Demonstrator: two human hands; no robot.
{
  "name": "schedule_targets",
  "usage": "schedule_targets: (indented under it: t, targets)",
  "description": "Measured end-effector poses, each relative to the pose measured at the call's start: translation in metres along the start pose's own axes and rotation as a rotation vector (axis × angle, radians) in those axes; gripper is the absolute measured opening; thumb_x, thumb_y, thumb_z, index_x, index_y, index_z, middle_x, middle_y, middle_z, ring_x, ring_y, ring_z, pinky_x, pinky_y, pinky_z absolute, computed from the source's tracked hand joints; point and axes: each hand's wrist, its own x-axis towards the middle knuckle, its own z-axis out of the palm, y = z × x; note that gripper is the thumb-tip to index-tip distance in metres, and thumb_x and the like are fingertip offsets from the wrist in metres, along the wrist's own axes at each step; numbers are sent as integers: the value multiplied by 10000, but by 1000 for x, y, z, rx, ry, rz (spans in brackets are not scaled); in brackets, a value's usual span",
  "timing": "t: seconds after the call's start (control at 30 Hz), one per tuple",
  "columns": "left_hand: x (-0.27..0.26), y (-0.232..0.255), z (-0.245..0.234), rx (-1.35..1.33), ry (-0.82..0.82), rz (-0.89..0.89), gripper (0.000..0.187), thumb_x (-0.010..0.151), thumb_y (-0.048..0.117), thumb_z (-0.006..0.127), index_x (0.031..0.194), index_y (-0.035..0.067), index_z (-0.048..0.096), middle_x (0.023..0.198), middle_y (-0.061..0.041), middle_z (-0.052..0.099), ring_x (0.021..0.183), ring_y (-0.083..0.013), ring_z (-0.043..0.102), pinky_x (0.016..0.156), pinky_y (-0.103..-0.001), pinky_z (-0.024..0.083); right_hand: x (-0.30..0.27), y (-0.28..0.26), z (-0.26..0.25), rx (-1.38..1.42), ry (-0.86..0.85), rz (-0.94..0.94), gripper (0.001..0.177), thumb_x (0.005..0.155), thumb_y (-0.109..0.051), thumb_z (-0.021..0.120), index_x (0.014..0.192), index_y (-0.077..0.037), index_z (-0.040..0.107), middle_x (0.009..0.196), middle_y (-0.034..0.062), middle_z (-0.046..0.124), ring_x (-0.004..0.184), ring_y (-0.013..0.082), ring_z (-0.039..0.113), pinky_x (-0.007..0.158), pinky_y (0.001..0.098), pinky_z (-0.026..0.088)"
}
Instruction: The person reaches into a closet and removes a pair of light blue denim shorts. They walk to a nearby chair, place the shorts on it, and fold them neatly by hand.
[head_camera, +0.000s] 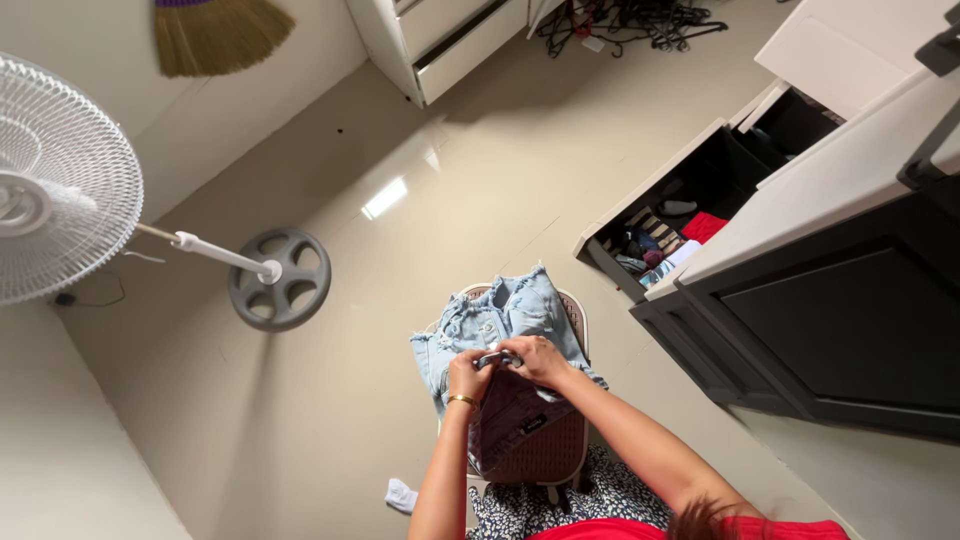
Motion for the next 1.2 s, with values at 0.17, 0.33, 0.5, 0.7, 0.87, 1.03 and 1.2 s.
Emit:
schedule_targets:
  t: [0.17,0.33,0.5,0.7,0.87,1.03,1.2]
  targets:
    - [-19,22,6,143,240,195,176,762,94,733,936,115,748,907,-121,667,755,-368,680,671,-466,559,1,0,18,36,129,-22,281,771,-96,727,1052,-97,726,1016,103,748,915,308,726,811,389,587]
    - [-21,27,3,200,201,181,141,822,97,693,955,121,734,945,-112,669,776,-368,687,685,-468,563,4,7,31,25,170,28,266,730,-112,718,993,-97,754,1018,117,750,925,317,724,820,405,589]
    - [-26,28,-1,156,144,144,125,827,118,711,943,142,750,926,-110,670,804,-364,685,713,-467,562,-3,3,34,14,101,199,240,739,-140,726,975,-125,765,973,99,760,905,319,723,789,427,583]
    - [-27,19,-7,231,150,60,148,742,184,744,887,157,748,909,-76,699,852,-344,687,747,-476,553,9,14,24,-28,173,157,435,686,-112,768,1109,-136,671,854,117,713,806,329,715,729,438,573]
    - [-54,-15,-37,249,81,-162,238,744,326,796,951,209,801,940,-81,752,885,-338,704,784,-461,565,-19,19,11,-247,211,-28,384,625,16,696,995,-90,692,972,130,713,927,348,683,809,452,541]
    - [-62,-67,-52,-14,-251,-200,352,704,332,891,979,137,793,883,-80,761,782,-217,686,717,-377,547,-61,37,13,-163,100,-56,273,736,4,751,993,-86,737,1024,89,729,970,278,697,886,406,573]
    - [-53,-77,-32,-844,-346,-256,292,873,210,803,1087,35,710,965,29,675,930,-80,594,837,-258,482,-53,22,9,-70,236,-268,375,779,-19,776,1145,-101,763,1025,88,738,923,262,703,810,371,598]
